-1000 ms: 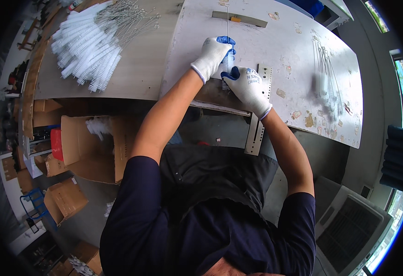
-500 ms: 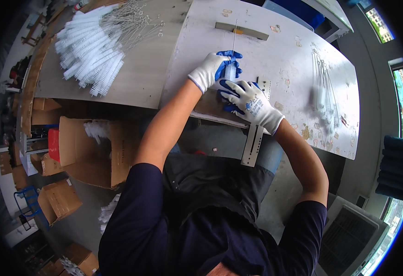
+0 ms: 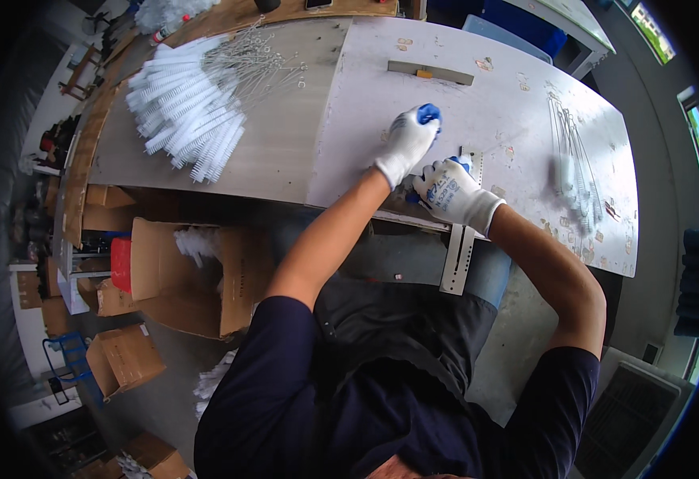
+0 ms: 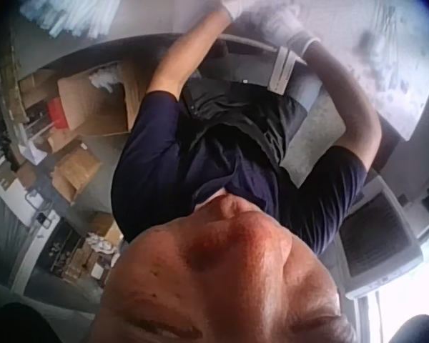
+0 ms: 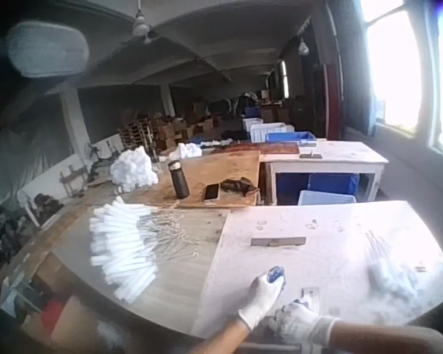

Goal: The person repeatedly picks up white plastic brush heads and metal wire handles from a workbench. They insert the metal wire into the brush head and press it firmly into a metal jig to secure the connection. The person then places the assembled brush onto the table and repeats the process with new components.

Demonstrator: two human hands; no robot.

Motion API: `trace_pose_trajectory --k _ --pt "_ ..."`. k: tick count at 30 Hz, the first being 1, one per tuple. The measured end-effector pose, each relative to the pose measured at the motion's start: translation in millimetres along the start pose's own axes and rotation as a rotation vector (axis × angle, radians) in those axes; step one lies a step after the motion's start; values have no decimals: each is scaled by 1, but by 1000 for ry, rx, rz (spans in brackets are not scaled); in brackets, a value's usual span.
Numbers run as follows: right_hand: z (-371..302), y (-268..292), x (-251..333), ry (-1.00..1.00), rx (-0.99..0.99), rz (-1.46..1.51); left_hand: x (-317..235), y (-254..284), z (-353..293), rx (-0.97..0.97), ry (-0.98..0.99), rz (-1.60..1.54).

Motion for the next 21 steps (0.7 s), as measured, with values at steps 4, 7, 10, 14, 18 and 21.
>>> trace_pose_trajectory --k 4,7,10,14,18,21 --pt "-3 -16 8 -274 106 88 -10 61 -86 -236 -155 -94" --pt "-12 -9 20 -508 1 259 13 77 -166 -150 -82 -17" --pt "-13 -24 30 -660 -140 292 46 53 -206 242 237 -196" --pt "1 -26 39 -706 -255 297 70 11 -216 203 230 -202" --pt "-17 -41 30 -800 -203 282 68 -18 -229 39 454 -805" --pt "-11 -43 27 -790 -225 399 74 -20 -225 123 664 -1073"
Point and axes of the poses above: each hand's wrist, its own z-axis towards the middle knuckle, its own y-axis out of the back of the hand, x = y × z, the point moved 4 cm from there along z, towards the middle knuckle, and after that the axes turned 5 degrees about -x, right-handed, at the moved point
